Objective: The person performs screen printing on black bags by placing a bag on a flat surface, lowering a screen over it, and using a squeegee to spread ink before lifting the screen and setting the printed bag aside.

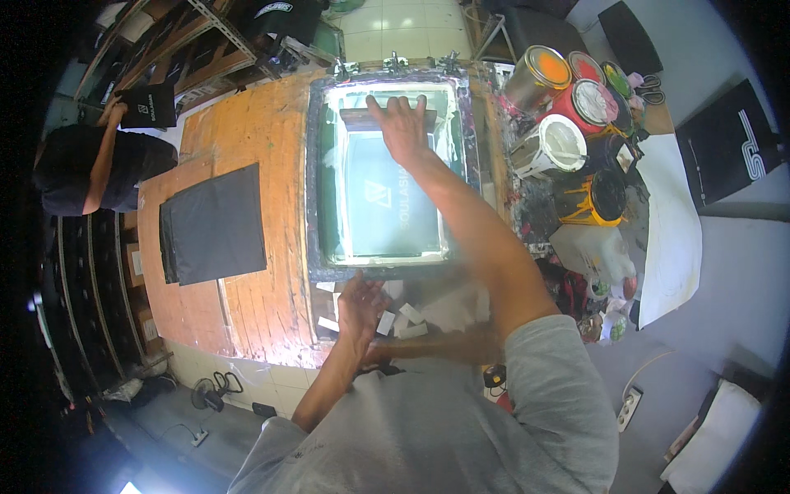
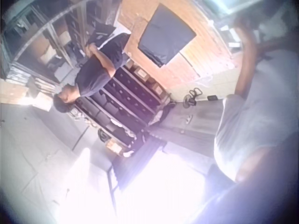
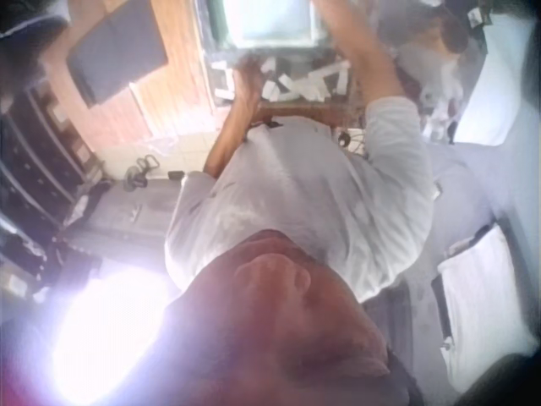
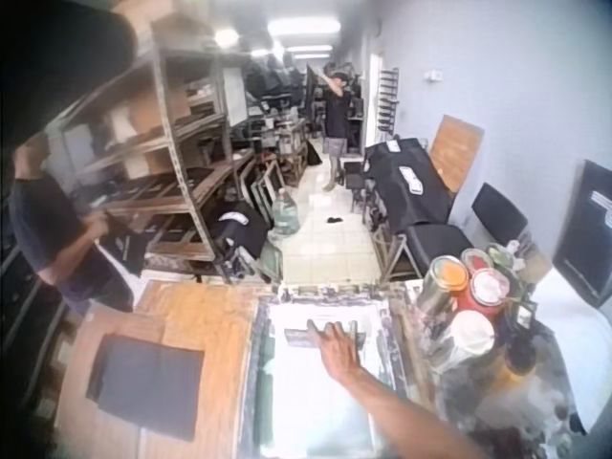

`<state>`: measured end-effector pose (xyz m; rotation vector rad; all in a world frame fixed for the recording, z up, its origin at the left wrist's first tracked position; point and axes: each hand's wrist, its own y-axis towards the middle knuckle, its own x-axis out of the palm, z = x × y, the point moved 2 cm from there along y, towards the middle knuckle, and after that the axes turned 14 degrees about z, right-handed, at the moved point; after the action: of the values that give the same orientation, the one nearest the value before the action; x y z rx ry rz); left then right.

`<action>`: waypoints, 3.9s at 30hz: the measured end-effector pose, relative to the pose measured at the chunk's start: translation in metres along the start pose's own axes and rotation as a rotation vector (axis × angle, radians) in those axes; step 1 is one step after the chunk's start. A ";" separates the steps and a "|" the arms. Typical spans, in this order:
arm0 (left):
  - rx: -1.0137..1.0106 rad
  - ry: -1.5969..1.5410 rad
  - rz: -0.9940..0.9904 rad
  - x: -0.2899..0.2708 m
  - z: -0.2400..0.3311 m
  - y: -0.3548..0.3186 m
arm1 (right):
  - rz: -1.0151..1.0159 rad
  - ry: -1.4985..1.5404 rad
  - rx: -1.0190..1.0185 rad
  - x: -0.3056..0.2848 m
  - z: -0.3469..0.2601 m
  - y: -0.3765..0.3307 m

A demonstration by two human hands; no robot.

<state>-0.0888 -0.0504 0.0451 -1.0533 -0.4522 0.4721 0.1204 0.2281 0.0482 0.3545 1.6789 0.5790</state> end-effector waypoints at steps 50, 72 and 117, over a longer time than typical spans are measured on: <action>1.448 0.988 0.789 -0.029 0.297 0.148 | -0.059 0.144 0.125 -0.318 -0.056 0.192; 1.366 0.864 0.160 -0.032 0.072 0.034 | 0.058 0.223 0.015 -0.302 -0.054 0.166; 1.765 1.540 -0.248 0.106 0.003 0.051 | 0.035 0.389 0.004 -0.317 -0.041 0.146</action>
<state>-0.0122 0.0333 0.0141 0.5601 1.1046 -0.3128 0.1279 0.1712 0.3949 0.2859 2.0497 0.7034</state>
